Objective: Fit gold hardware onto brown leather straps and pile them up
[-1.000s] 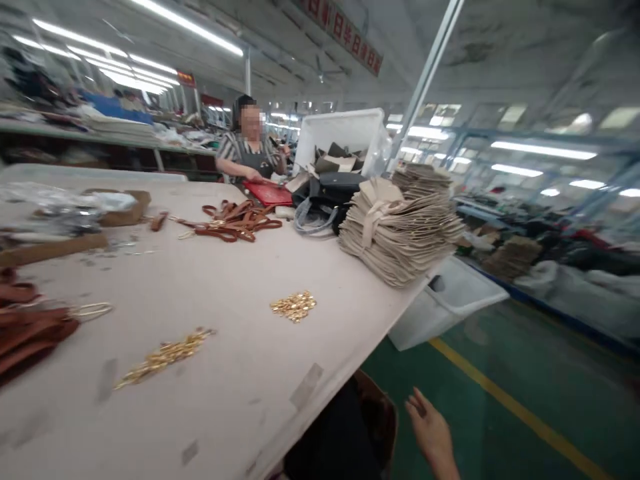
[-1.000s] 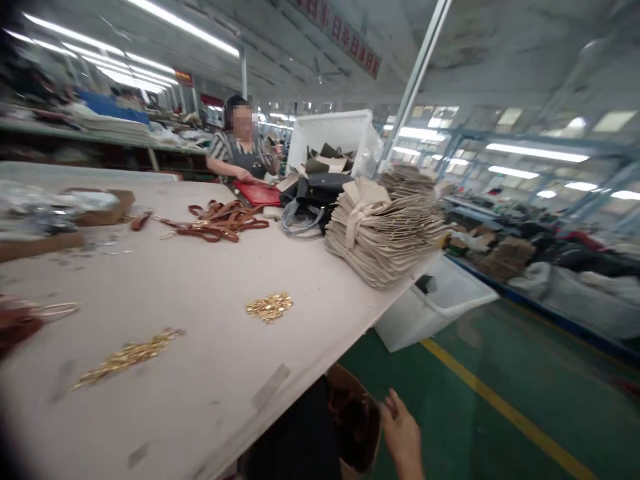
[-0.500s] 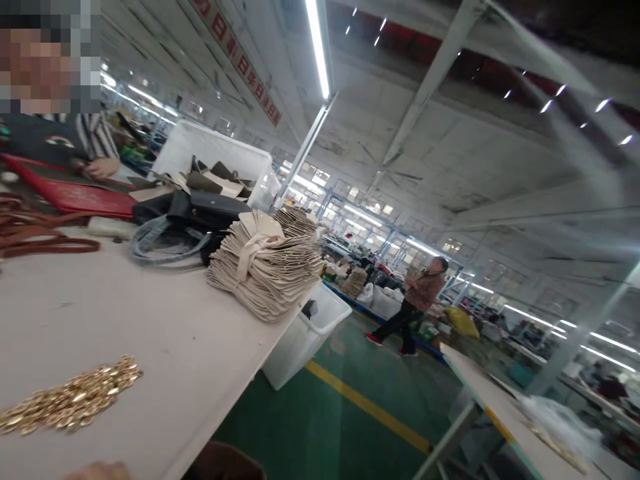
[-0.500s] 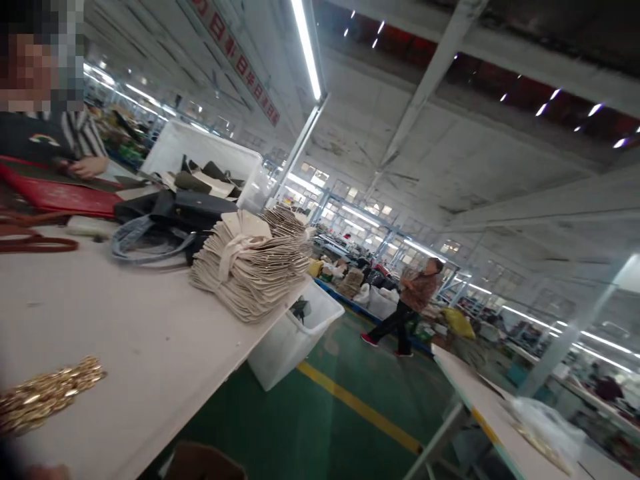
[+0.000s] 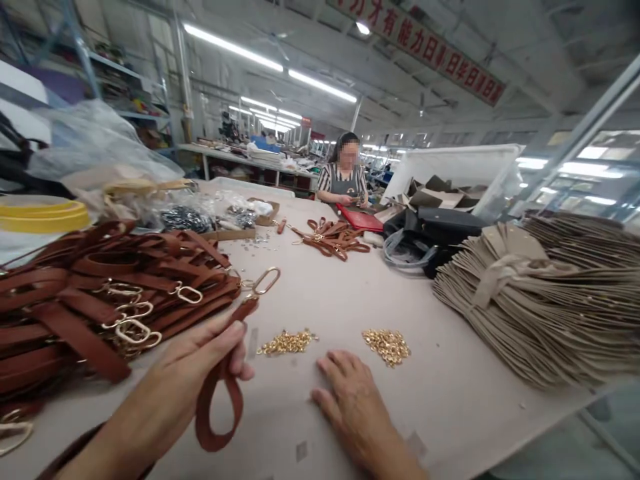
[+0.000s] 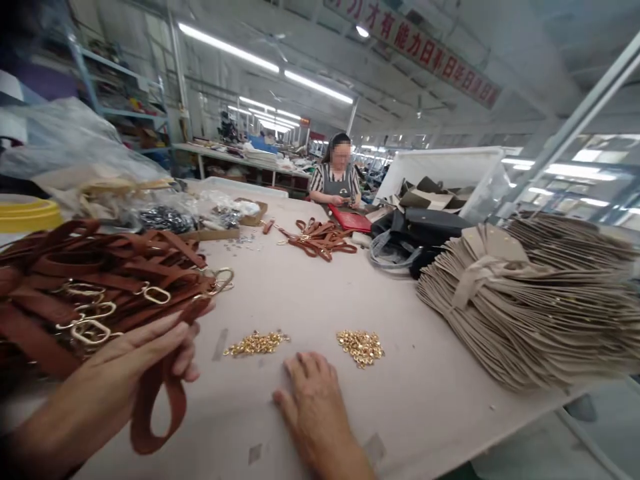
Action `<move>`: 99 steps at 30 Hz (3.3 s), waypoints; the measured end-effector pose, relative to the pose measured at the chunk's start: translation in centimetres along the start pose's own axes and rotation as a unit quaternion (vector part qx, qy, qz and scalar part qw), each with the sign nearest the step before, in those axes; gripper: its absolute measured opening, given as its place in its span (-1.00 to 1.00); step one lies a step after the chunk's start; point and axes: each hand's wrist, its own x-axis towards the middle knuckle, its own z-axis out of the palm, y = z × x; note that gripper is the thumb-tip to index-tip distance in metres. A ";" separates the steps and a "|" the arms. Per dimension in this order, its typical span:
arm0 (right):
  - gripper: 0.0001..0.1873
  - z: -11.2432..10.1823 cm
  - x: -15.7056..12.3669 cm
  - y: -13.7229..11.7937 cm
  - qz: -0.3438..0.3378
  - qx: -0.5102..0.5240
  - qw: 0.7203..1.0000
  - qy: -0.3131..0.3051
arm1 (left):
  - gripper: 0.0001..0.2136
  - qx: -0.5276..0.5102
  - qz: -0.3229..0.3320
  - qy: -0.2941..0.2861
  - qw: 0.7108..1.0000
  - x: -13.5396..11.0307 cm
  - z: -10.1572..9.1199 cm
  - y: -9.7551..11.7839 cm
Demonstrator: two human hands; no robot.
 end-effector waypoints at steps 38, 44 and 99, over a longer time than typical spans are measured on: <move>-0.75 1.2 0.1 -1.0 0.154 0.678 0.719 0.018 | -0.75 0.048 -0.010 -0.302 0.952 -0.1 5.9 -4.8; -0.69 1.5 -0.4 -1.2 0.164 0.686 0.709 0.027 | -0.76 0.136 0.010 -0.302 0.943 -0.2 5.7 -4.7; -0.80 -2.6 -2.0 11.6 0.123 -0.194 0.969 0.090 | -0.76 -0.001 -0.107 -0.225 0.968 -1.4 7.1 -6.8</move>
